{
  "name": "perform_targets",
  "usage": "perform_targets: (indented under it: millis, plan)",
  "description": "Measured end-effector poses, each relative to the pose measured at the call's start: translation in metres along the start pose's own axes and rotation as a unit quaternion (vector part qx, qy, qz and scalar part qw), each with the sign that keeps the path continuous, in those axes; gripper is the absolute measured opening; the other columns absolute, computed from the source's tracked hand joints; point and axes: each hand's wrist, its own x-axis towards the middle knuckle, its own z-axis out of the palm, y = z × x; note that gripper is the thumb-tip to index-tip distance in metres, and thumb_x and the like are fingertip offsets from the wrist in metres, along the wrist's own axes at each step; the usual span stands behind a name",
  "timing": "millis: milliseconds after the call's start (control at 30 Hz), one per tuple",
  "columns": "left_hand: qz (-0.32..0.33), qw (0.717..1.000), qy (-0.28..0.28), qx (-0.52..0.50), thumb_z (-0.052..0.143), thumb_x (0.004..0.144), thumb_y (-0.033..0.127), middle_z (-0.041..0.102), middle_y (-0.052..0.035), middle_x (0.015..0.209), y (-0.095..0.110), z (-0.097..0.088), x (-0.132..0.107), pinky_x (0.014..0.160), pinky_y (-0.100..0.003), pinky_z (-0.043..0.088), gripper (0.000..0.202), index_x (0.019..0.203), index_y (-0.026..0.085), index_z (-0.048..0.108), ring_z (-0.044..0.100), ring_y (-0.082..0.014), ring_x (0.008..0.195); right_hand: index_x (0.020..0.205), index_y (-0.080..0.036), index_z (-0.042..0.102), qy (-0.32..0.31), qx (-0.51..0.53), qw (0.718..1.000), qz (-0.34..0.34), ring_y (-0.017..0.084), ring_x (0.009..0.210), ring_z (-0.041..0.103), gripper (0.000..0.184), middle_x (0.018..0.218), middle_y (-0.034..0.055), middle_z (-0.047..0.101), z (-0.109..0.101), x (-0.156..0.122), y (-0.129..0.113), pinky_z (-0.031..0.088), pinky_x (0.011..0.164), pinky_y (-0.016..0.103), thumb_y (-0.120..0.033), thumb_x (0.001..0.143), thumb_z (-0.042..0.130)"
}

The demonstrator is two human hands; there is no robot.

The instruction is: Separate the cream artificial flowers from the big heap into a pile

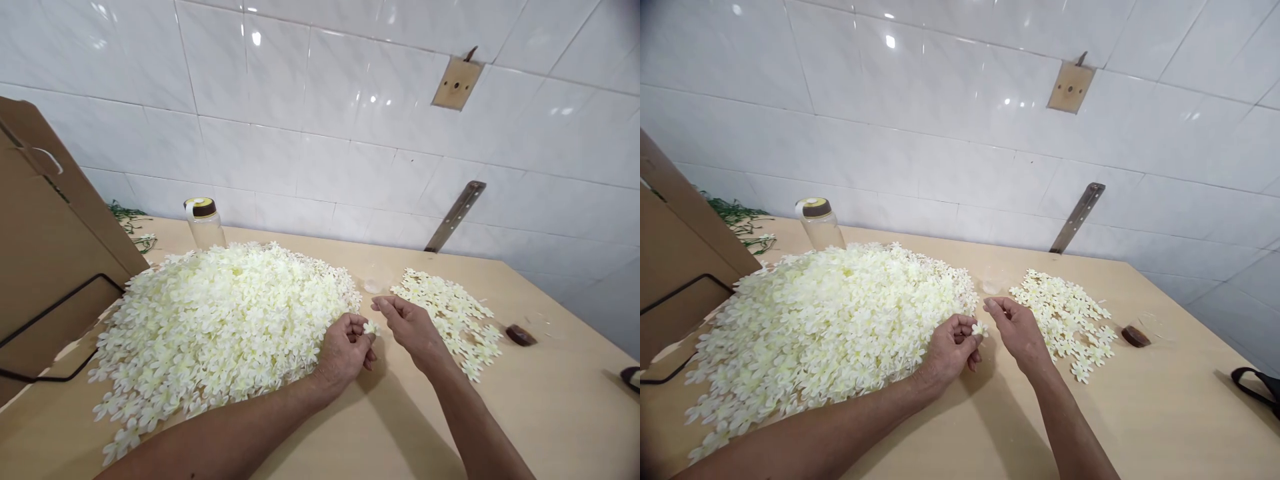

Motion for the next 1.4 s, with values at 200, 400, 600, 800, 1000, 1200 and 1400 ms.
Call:
perform_targets:
  millis: [200,400,600,800,1000,1200,1400]
  plan:
    - [0.016,1.0,0.003,0.001,0.075,0.073,0.038,0.058,0.0028,0.069,0.001,-0.002,0.002,0.037,-0.023,0.049,0.037,0.097,0.016,0.056,0.057,-0.0107,0.044,0.072,-0.017,0.061,-0.163,0.104,0.978,0.08,0.007,0.044,0.026,0.05,0.053,-0.0073,0.037,-0.006,-0.012,0.017,0.022,0.041,0.022,-0.066,0.08,0.063]
    - [0.024,1.0,-0.006,0.004,0.072,0.075,0.037,0.06,0.0024,0.068,0.001,-0.002,0.002,0.039,-0.023,0.05,0.037,0.1,0.015,0.057,0.057,-0.0106,0.045,0.068,-0.017,0.061,-0.139,0.146,0.977,0.076,0.006,0.042,0.03,0.051,0.05,-0.007,0.04,0.0,-0.011,0.018,0.024,0.039,0.021,-0.066,0.07,0.072]
    - [0.002,1.0,-0.023,0.008,0.073,0.074,0.037,0.06,0.0037,0.06,0.003,-0.002,0.003,0.039,-0.023,0.048,0.037,0.098,0.014,0.057,0.054,-0.0099,0.04,0.07,-0.017,0.06,-0.138,0.139,0.979,0.057,0.007,0.043,0.037,0.049,0.061,-0.003,0.052,0.0,-0.012,0.027,0.028,0.04,0.021,-0.066,0.077,0.068]
    - [-0.016,1.0,-0.021,0.008,0.074,0.073,0.037,0.061,0.0032,0.06,0.009,-0.001,0.0,0.041,-0.024,0.049,0.038,0.099,0.014,0.057,0.055,-0.0104,0.041,0.063,-0.021,0.051,-0.074,0.024,0.997,0.009,0.012,0.042,0.042,0.05,0.05,-0.0043,0.047,0.005,-0.015,0.027,0.034,0.043,0.024,-0.064,0.089,0.051]
    - [-0.006,1.0,-0.017,0.001,0.075,0.072,0.037,0.063,0.0015,0.064,0.011,0.0,-0.001,0.041,-0.024,0.049,0.039,0.098,0.014,0.057,0.056,-0.011,0.044,0.061,-0.023,0.048,-0.022,-0.1,0.993,-0.058,0.017,0.049,0.051,0.051,0.051,0.0001,0.055,0.009,-0.02,0.017,0.036,0.05,0.027,-0.06,0.095,0.04]
    - [0.006,1.0,-0.006,0.013,0.074,0.073,0.038,0.06,0.0033,0.061,0.011,0.001,-0.001,0.04,-0.023,0.048,0.039,0.098,0.014,0.056,0.055,-0.0106,0.043,0.062,-0.022,0.052,-0.005,-0.152,0.985,-0.078,0.018,0.052,0.056,0.054,0.052,0.0016,0.059,0.011,-0.021,0.018,0.038,0.054,0.028,-0.058,0.098,0.035]
    - [0.025,0.999,0.012,0.02,0.073,0.074,0.037,0.062,0.0028,0.063,0.008,0.0,0.0,0.04,-0.022,0.049,0.035,0.095,0.015,0.056,0.056,-0.0101,0.044,0.068,-0.022,0.062,-0.005,-0.124,0.991,-0.049,0.018,0.046,0.057,0.057,0.048,0.0005,0.057,0.009,-0.019,0.021,0.039,0.051,0.028,-0.063,0.096,0.036]
